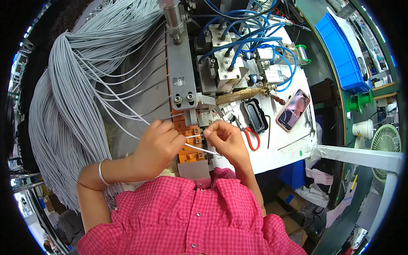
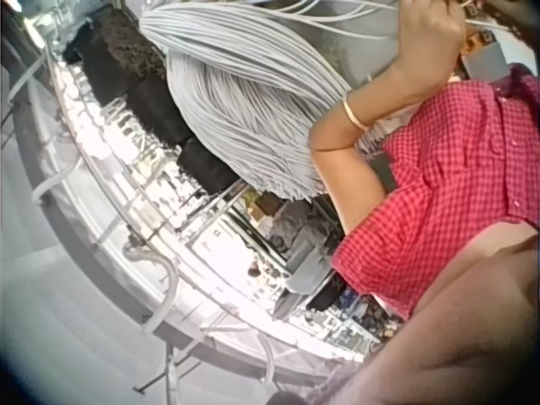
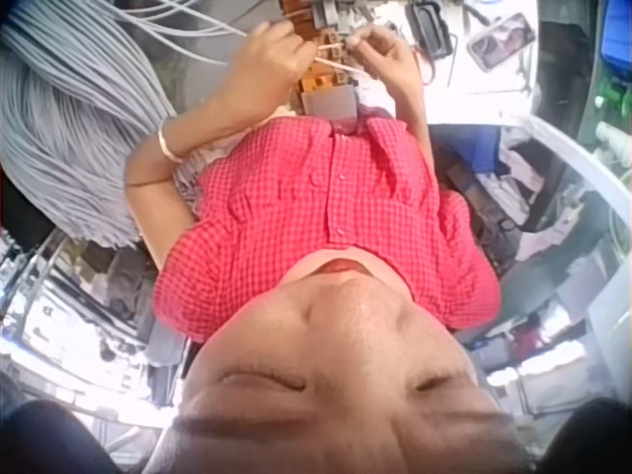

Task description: The person places wire ends into a machine fixture, gathers and rearranges the bundle of cables on the table, and then positions individual wire ends into the machine by hand.

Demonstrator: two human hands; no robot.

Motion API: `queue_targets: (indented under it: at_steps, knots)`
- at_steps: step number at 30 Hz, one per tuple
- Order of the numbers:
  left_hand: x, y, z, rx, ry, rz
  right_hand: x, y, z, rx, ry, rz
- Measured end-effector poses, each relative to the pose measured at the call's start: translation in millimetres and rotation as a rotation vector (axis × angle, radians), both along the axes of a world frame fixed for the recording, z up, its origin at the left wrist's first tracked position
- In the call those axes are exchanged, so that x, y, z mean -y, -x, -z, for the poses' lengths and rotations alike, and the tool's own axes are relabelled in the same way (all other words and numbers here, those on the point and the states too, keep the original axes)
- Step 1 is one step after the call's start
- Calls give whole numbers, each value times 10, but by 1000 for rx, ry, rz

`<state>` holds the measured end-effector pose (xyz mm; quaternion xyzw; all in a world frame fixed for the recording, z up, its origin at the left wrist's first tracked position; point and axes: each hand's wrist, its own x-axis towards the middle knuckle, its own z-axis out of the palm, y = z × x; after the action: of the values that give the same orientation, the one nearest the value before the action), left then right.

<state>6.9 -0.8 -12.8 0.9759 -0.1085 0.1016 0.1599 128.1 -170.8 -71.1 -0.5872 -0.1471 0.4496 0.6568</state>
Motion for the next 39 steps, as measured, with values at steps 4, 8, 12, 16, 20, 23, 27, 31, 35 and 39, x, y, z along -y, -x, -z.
queue_targets:
  at_steps: [4,8,12,16,20,23,27,31,35,39]
  knots:
    - [-15,-1,-33,79,-3,-52,58,49,-31,64,-34,122]
    - [-6,-4,-81,37,27,0,96,65,-58,43,-193,144]
    - [16,-3,-92,52,148,17,72,125,-89,81,-173,187]
    - [-20,7,-97,70,107,-35,51,161,-142,129,-147,227]
    - [-15,17,-107,26,64,-76,67,150,-200,38,-175,186]
    - [-26,16,-106,14,89,-46,83,117,-228,-93,-239,91]
    - [-38,29,-88,0,66,-53,76,100,-210,-166,-241,-125]
    - [10,28,-41,12,70,5,64,106,-141,249,-29,151]
    - [32,39,-41,7,77,88,58,87,-71,-29,-174,100]
    - [-9,34,-97,43,64,20,-12,77,-8,214,5,128]
